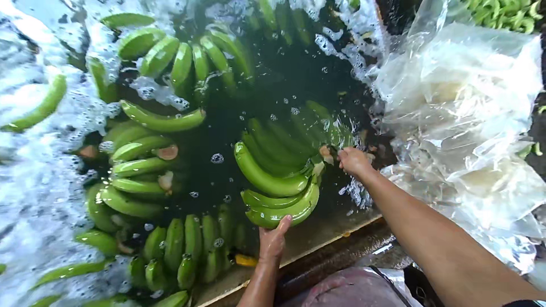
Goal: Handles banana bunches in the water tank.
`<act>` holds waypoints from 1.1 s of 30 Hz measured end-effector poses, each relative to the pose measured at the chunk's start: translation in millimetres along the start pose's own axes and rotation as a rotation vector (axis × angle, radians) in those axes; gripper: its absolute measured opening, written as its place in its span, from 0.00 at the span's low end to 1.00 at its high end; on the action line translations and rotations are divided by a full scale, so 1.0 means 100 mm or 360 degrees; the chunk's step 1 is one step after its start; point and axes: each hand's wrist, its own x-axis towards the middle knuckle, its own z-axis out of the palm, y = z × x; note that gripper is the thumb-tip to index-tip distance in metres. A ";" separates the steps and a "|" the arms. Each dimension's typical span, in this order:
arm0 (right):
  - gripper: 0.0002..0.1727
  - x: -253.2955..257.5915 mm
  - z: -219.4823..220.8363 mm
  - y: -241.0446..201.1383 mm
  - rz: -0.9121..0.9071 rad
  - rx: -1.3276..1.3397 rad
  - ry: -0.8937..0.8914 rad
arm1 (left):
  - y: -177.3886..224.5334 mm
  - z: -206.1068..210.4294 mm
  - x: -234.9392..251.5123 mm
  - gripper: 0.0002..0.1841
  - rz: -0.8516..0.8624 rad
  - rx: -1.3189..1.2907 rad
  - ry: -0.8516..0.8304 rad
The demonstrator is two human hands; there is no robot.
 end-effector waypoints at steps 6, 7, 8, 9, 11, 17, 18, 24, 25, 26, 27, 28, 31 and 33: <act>0.25 0.03 0.03 -0.07 0.0043 -0.0148 0.0092 | 0.00 -0.02 0.00 0.30 -0.0030 -0.0029 0.0035; 0.25 0.00 0.05 -0.06 0.0034 -0.0204 0.0054 | 0.00 -0.03 0.00 0.29 -0.0029 -0.0040 0.0034; 0.25 -0.05 0.07 -0.06 -0.0003 -0.0250 0.0016 | 0.00 -0.03 0.01 0.29 -0.0028 -0.0044 0.0028; 0.25 -0.09 0.09 -0.05 -0.0046 -0.0295 -0.0021 | 0.00 -0.03 0.01 0.29 -0.0023 -0.0041 0.0020; 0.25 -0.10 0.12 0.01 -0.0136 -0.0354 -0.0035 | 0.00 -0.05 0.00 0.29 -0.0020 -0.0033 0.0021; 0.18 -0.30 0.11 0.38 -0.0373 0.0162 -0.0370 | 0.05 -0.02 0.01 0.31 -0.0044 0.0017 0.0018; 0.16 -0.39 0.07 0.52 -0.0377 0.0444 -0.0612 | 0.06 -0.04 0.03 0.31 -0.0043 0.0008 0.0008; 0.21 -0.30 -0.08 0.62 0.0012 0.0525 0.0181 | -0.02 -0.14 0.01 0.28 -0.0048 -0.0112 -0.0070; 0.23 -0.23 -0.08 0.56 0.0001 0.0355 0.0224 | -0.03 -0.17 -0.01 0.28 -0.0059 -0.0107 -0.0079; 0.24 -0.17 -0.06 0.50 -0.0009 0.0214 0.0222 | -0.05 -0.18 -0.02 0.28 -0.0066 -0.0099 -0.0084; 0.25 -0.13 0.00 0.44 -0.0002 0.0082 0.0205 | -0.07 -0.19 -0.04 0.28 -0.0066 -0.0095 -0.0094; 0.26 -0.11 0.08 0.36 0.0031 -0.0012 0.0198 | -0.09 -0.19 -0.04 0.28 -0.0058 -0.0104 -0.0105; 0.23 -0.20 0.38 0.25 0.0181 0.0252 0.0173 | -0.13 -0.22 -0.06 0.26 -0.0026 -0.0119 -0.0128; 0.17 -0.34 0.36 0.42 0.0218 0.0872 -0.0064 | -0.16 -0.32 -0.03 0.28 -0.0003 -0.0125 -0.0133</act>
